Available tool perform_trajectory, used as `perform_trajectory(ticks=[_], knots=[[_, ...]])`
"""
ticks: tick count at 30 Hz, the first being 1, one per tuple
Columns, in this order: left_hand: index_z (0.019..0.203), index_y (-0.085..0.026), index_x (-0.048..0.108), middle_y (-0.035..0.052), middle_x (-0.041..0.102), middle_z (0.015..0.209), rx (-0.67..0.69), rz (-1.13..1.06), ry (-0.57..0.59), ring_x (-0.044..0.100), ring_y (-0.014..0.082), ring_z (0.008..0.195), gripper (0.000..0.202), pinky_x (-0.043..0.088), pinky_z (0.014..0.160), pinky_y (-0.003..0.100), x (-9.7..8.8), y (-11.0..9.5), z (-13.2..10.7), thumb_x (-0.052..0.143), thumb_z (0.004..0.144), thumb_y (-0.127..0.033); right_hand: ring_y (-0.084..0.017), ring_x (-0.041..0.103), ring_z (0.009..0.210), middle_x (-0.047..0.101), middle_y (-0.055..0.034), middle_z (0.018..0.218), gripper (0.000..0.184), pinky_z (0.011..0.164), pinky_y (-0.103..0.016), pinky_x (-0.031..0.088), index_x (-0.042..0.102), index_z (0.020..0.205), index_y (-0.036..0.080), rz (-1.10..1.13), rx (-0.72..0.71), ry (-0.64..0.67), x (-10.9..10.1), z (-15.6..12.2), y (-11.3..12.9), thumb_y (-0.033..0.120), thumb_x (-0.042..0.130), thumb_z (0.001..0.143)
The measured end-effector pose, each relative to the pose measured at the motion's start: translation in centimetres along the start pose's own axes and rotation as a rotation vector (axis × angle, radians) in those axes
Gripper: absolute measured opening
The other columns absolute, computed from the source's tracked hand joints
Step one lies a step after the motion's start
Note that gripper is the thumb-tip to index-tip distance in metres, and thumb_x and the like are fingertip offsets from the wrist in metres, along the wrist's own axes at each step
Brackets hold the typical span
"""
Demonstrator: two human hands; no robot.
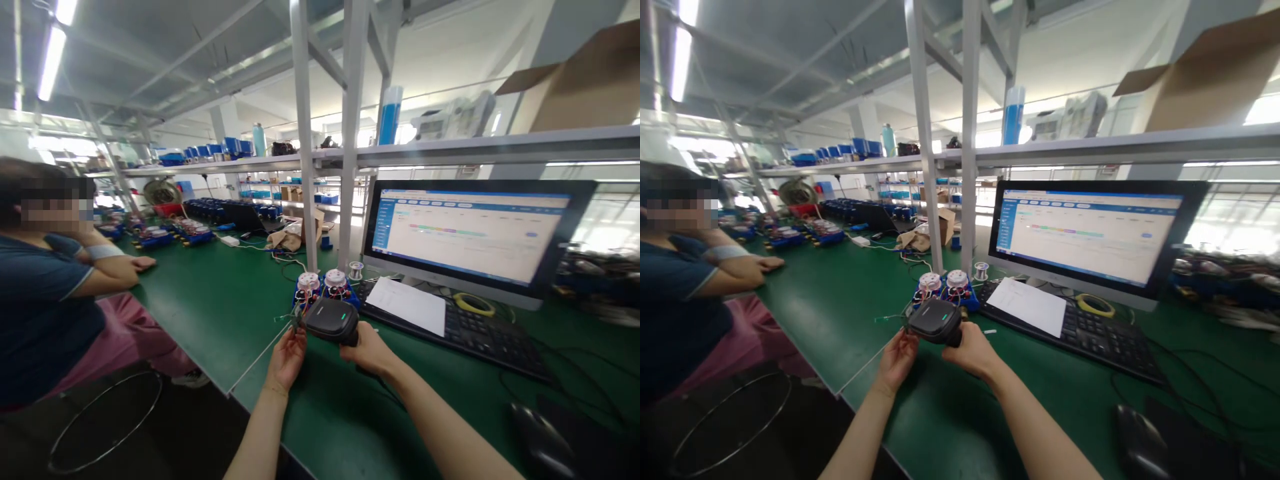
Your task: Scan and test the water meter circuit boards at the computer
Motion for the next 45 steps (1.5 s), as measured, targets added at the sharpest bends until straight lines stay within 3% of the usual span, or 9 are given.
perform_trajectory(ticks=[7, 10, 14, 17, 21, 25, 30, 36, 45], knots=[[0.087, -0.011, 0.062, 0.0044, 0.067, 0.079, 0.107, 0.264, -0.052, 0.064, 0.0069, 0.067, 0.034, 0.053, 0.06, 0.013, -0.1, 0.1, -0.1, 0.031, 0.086, 0.002, -0.025, 0.059, 0.079, 0.064, -0.0078, 0.088, 0.042, 0.066, -0.032, 0.046, 0.061, 0.097, 0.013, -0.261, 0.299, -0.039, -1.6, -7.6, -1.4, 0.02, 0.069, 0.056], [0.089, -0.015, 0.064, 0.0008, 0.068, 0.086, 0.146, 0.413, -0.097, 0.062, 0.0058, 0.069, 0.032, 0.052, 0.062, 0.013, -0.2, 0.3, 0.3, 0.04, 0.082, 0.003, -0.034, 0.055, 0.101, 0.058, -0.0192, 0.111, 0.065, 0.086, -0.043, 0.044, 0.054, 0.118, 0.007, -0.374, 0.464, -0.042, -1.4, -12.4, -4.4, 0.011, 0.068, 0.055], [0.093, -0.023, 0.066, -0.0041, 0.064, 0.103, 0.171, 0.62, -0.162, 0.059, 0.0055, 0.089, 0.032, 0.046, 0.082, 0.012, 0.0, 0.7, 0.1, 0.052, 0.077, 0.001, -0.032, 0.047, 0.116, 0.047, -0.0216, 0.127, 0.081, 0.097, -0.038, 0.039, 0.042, 0.132, 0.008, -0.448, 0.593, -0.063, -1.9, -17.9, -7.7, 0.004, 0.07, 0.056], [0.112, -0.025, 0.061, 0.001, 0.06, 0.111, 0.227, 1.031, -0.203, 0.054, 0.0179, 0.106, 0.038, 0.036, 0.102, 0.031, 0.4, 0.5, -0.6, 0.062, 0.075, -0.017, -0.029, 0.045, 0.119, 0.046, -0.0186, 0.129, 0.079, 0.099, -0.032, 0.038, 0.046, 0.131, 0.012, -0.486, 0.615, -0.135, -3.6, -20.9, -8.2, 0.012, 0.075, 0.057], [0.128, -0.019, 0.049, 0.0129, 0.059, 0.11, 0.272, 1.538, -0.24, 0.051, 0.0361, 0.107, 0.057, 0.042, 0.09, 0.053, 1.0, 0.1, -1.0, 0.055, 0.075, -0.039, -0.026, 0.042, 0.121, 0.041, -0.0141, 0.134, 0.047, 0.101, -0.037, 0.035, 0.048, 0.129, 0.018, -0.615, 0.628, -0.381, -6.9, -22.7, -8.4, 0.032, 0.052, 0.084], [0.129, -0.018, 0.049, 0.0116, 0.06, 0.105, 0.324, 1.608, -0.229, 0.055, 0.0327, 0.102, 0.062, 0.045, 0.086, 0.046, 1.3, 0.2, -1.0, 0.053, 0.071, -0.041, -0.038, 0.038, 0.121, 0.035, -0.0236, 0.135, 0.049, 0.097, -0.051, 0.034, 0.049, 0.127, 0.009, -0.742, 0.707, -0.548, -8.6, -23.4, -10.4, 0.027, 0.054, 0.081], [0.127, -0.016, 0.05, 0.0119, 0.061, 0.104, 0.354, 1.635, -0.213, 0.054, 0.0335, 0.101, 0.069, 0.042, 0.089, 0.046, 1.2, 0.4, -1.1, 0.053, 0.065, -0.046, -0.028, 0.048, 0.114, 0.042, -0.0164, 0.132, 0.048, 0.092, -0.038, 0.043, 0.054, 0.123, 0.016, -0.797, 0.668, -0.608, -8.6, -26.0, -12.9, 0.017, 0.053, 0.075], [0.127, -0.017, 0.051, 0.0114, 0.064, 0.099, 0.352, 1.606, -0.2, 0.058, 0.0335, 0.089, 0.072, 0.047, 0.077, 0.047, 1.5, 0.7, -1.5, 0.057, 0.061, -0.047, -0.029, 0.052, 0.107, 0.044, -0.0168, 0.129, 0.046, 0.086, -0.04, 0.048, 0.053, 0.123, 0.014, -0.867, 0.654, -0.703, -9.7, -31.0, -15.6, 0.026, 0.046, 0.079], [0.128, -0.017, 0.049, 0.0099, 0.059, 0.113, 0.347, 1.484, -0.226, 0.053, 0.0272, 0.109, 0.06, 0.039, 0.097, 0.04, 2.4, 1.2, -2.8, 0.056, 0.07, -0.034, -0.025, 0.057, 0.099, 0.051, -0.0095, 0.122, 0.042, 0.082, -0.037, 0.051, 0.056, 0.118, 0.02, -0.96, 0.398, -0.81, -9.1, -32.3, -18.1, 0.033, 0.044, 0.08]])
Point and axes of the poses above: each hand's wrist, its own z-axis towards the middle knuckle, its own x-axis out of the palm, y = z × x, the point moved 2 cm from there along z, towards the middle knuckle
